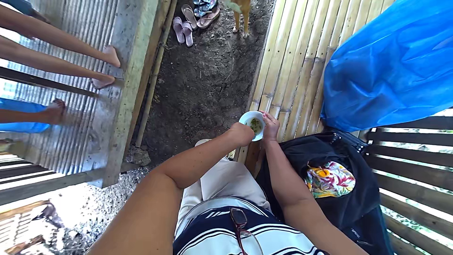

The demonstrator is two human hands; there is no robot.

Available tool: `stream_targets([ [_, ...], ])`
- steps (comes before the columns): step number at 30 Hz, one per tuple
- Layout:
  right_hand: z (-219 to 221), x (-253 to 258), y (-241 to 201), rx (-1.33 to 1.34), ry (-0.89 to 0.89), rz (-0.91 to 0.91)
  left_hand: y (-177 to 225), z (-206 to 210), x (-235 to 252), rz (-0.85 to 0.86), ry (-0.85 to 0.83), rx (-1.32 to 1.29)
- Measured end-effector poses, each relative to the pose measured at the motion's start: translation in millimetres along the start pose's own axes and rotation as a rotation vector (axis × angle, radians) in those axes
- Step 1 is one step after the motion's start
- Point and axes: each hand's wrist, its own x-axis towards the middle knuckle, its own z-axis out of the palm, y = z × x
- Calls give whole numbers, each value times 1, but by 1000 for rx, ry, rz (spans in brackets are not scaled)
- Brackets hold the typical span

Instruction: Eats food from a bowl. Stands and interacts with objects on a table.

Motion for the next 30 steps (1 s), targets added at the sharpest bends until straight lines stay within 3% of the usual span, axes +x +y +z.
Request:
stream_targets([
  [9,0,-2,1,-46,-7,-3,-3,-21,16,239,-105,221],
  [17,2,-4,0,-63,-11,0,-11,-12,29,321,-122,-41],
  [26,2,-4,-1,-66,-25,-7,-15,-9,16,213,-110,38],
  [30,3,-3,-1,-74,-21,-7,-33,-5,12,203,-10,-70],
])
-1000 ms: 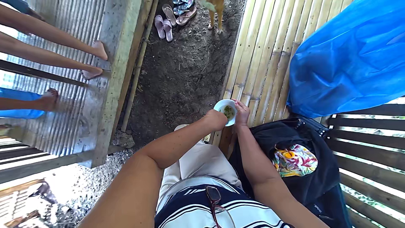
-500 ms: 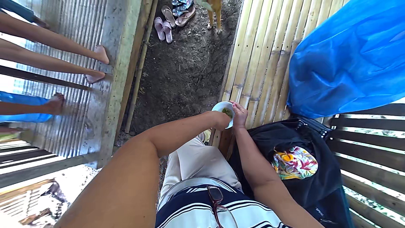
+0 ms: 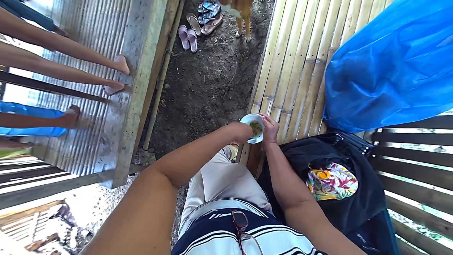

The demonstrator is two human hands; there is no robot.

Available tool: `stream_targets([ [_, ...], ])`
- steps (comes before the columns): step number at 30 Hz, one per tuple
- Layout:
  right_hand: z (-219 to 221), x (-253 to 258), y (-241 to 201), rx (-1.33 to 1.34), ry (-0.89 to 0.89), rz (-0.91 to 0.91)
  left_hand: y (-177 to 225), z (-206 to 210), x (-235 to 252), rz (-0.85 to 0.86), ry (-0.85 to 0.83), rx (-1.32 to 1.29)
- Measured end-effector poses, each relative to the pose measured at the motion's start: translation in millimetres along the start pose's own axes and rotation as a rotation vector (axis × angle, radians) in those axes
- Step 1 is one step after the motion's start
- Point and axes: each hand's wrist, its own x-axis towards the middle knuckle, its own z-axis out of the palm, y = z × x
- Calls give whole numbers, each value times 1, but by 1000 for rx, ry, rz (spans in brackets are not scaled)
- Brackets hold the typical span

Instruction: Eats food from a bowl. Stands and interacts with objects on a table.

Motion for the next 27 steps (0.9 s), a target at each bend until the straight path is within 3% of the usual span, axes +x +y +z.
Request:
stream_targets([
  [6,-1,0,-1,3,4,-10,-13,3,-12,-280,215,-206],
  [15,1,0,2,45,25,0,6,11,5,-453,218,-441],
  [27,1,1,3,75,23,-15,22,15,19,-405,279,-498],
])
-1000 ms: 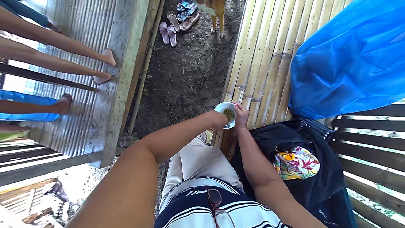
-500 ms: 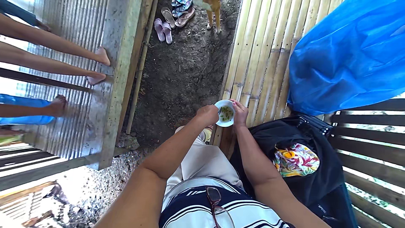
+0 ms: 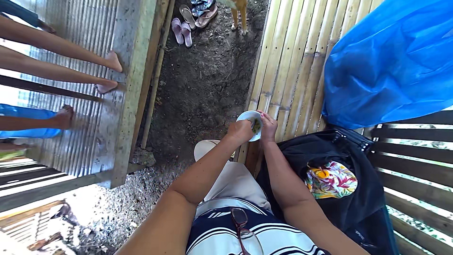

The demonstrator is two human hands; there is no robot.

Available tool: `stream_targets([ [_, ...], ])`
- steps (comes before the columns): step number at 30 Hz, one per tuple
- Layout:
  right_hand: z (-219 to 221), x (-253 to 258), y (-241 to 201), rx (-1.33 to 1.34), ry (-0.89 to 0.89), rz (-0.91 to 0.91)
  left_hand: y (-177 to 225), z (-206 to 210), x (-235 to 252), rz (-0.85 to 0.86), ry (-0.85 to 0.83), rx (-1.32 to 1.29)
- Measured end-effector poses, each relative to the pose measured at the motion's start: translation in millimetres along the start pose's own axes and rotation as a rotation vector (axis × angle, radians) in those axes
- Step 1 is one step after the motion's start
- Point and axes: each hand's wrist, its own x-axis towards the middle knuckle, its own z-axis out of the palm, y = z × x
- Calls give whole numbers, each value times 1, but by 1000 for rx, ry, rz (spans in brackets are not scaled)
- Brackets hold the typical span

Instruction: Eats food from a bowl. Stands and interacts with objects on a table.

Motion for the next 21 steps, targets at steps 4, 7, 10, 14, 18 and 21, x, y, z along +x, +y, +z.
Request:
stream_targets([
  [4,0,0,-1,3,-2,6,5,8,-3,19,-41,13],
  [7,0,0,-1,-4,4,7,7,15,-5,44,-57,40],
  [10,0,0,-1,-2,7,15,9,19,-6,74,-70,121],
  [14,0,-1,-1,16,8,18,20,18,-15,59,-99,211],
  [18,1,-4,-3,-17,26,11,30,4,-22,98,-199,254],
  [21,2,-5,-1,-9,36,-10,31,-2,-25,164,-224,273],
])
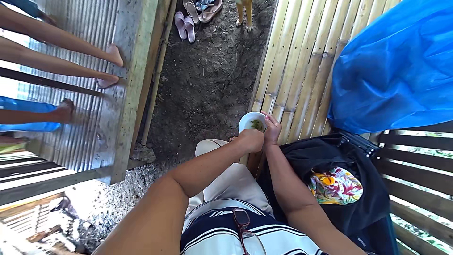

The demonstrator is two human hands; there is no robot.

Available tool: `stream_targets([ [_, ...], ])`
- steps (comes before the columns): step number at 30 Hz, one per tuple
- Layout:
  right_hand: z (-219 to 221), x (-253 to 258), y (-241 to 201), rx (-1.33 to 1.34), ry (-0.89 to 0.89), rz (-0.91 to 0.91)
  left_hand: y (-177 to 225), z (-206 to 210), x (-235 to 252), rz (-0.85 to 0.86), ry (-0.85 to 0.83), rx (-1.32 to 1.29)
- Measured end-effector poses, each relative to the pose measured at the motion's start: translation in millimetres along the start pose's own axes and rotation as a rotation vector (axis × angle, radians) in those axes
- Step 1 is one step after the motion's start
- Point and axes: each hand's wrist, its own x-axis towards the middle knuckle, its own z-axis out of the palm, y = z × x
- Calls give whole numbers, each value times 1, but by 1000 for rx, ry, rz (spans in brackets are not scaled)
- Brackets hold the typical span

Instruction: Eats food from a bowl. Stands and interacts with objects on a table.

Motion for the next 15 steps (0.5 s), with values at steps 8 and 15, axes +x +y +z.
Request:
stream_targets([
  [8,0,3,4,20,15,19,-11,-8,9,136,-84,146],
  [15,3,0,4,-11,27,7,-20,2,19,109,-38,-45],
])
